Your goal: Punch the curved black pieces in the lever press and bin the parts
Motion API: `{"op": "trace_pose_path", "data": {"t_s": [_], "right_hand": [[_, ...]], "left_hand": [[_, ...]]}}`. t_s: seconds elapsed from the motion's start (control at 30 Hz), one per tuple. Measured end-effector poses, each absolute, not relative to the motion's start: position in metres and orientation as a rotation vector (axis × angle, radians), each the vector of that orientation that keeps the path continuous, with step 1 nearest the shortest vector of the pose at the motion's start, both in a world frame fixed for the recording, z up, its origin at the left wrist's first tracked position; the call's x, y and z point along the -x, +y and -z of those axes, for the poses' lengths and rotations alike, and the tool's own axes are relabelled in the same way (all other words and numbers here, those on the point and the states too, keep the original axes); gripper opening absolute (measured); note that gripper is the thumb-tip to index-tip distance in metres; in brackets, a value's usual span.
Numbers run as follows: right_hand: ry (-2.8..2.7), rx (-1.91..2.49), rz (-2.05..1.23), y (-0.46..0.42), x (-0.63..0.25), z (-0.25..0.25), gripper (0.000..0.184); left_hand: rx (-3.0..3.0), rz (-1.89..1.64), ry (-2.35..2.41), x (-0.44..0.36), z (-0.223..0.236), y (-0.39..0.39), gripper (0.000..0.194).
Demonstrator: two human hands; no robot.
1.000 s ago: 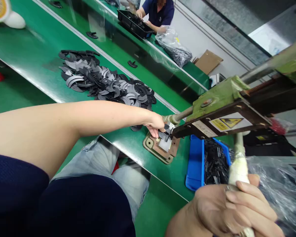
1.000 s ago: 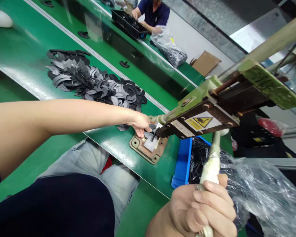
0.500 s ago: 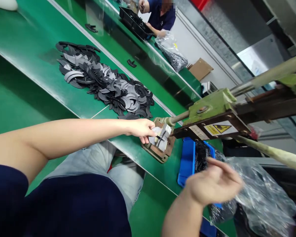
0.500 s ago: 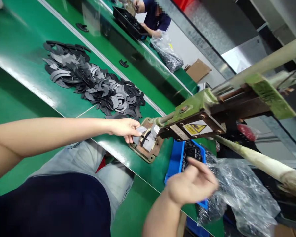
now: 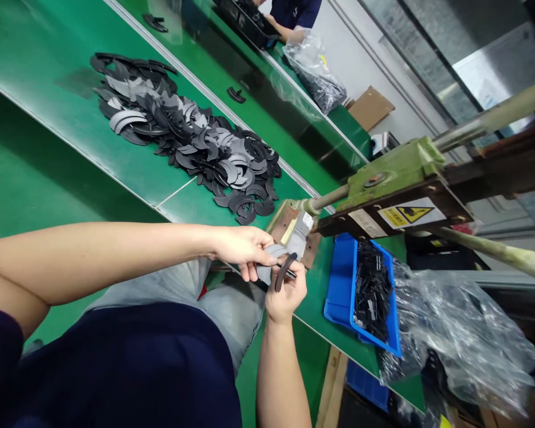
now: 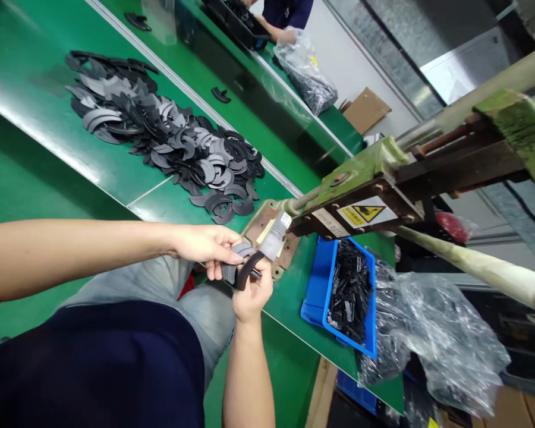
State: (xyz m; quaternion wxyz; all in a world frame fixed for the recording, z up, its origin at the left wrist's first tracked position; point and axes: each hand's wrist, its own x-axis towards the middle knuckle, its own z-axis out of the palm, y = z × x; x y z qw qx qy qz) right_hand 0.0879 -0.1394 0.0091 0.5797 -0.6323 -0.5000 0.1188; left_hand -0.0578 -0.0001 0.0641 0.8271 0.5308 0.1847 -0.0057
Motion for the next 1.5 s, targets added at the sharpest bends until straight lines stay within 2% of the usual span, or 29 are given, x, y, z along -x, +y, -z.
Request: {"op": "trace_pose_path", "data": {"t_s": [0.2,0.33,0.53,0.63,0.73,0.9,1.0,1.07,1.17,1.3,1.5], "right_hand": [[-1.262,1.510,-0.210,-0.146,-0.093,-0.006,0.014],[-1.446,1.557,-0.188,-0.151,-0.115,-0.016,0.014],[-1.677,1.515,-0.103,-0.155,-0.128,-0.031,0.010],[-1.753,1.478,-0.052,-0.154,-0.128,-0.035,0.015],[-1.825,1.441,0.008,-0.153,-0.132,-0.038,0.027],[-1.777,1.407,0.108,-0.156,-0.139,-0.044,0.035],[-1.814,1.352,0.119,-0.158,-0.144,-0.048,0.039],[-1.841,1.375,0.086,-0.162,-0.153,-0.048,0.040],[-1.657,1.583,0.135,-0.174,-0.178,-0.040,0.034],[-1.316,1.871,0.229,-0.197,-0.218,-0.012,0.035],[-1.238,1.951,0.218,-0.209,-0.239,0.013,0.036]], "left_hand": [[-1.110,0.048,0.380,0.053,-0.060,0.005,0.054],[-1.338,-0.025,0.436,0.051,-0.060,0.010,0.045],[-2.144,-0.628,0.572,0.056,-0.081,-0.008,0.034],[-2.309,-0.586,0.481,0.050,-0.084,-0.017,0.032],[-2.169,-0.491,0.521,0.043,-0.081,-0.015,0.037],[-1.812,-0.495,0.572,0.042,-0.076,-0.009,0.039],[-1.460,-0.275,0.432,0.043,-0.077,-0.010,0.052],[-1.336,-0.154,0.323,0.041,-0.078,-0.006,0.043],[-1.398,-0.242,0.392,0.033,-0.078,0.020,0.033],[-1.723,-0.295,0.655,0.008,-0.079,0.095,0.034],[-2.282,-0.450,1.101,-0.055,-0.110,0.228,0.021]]}}
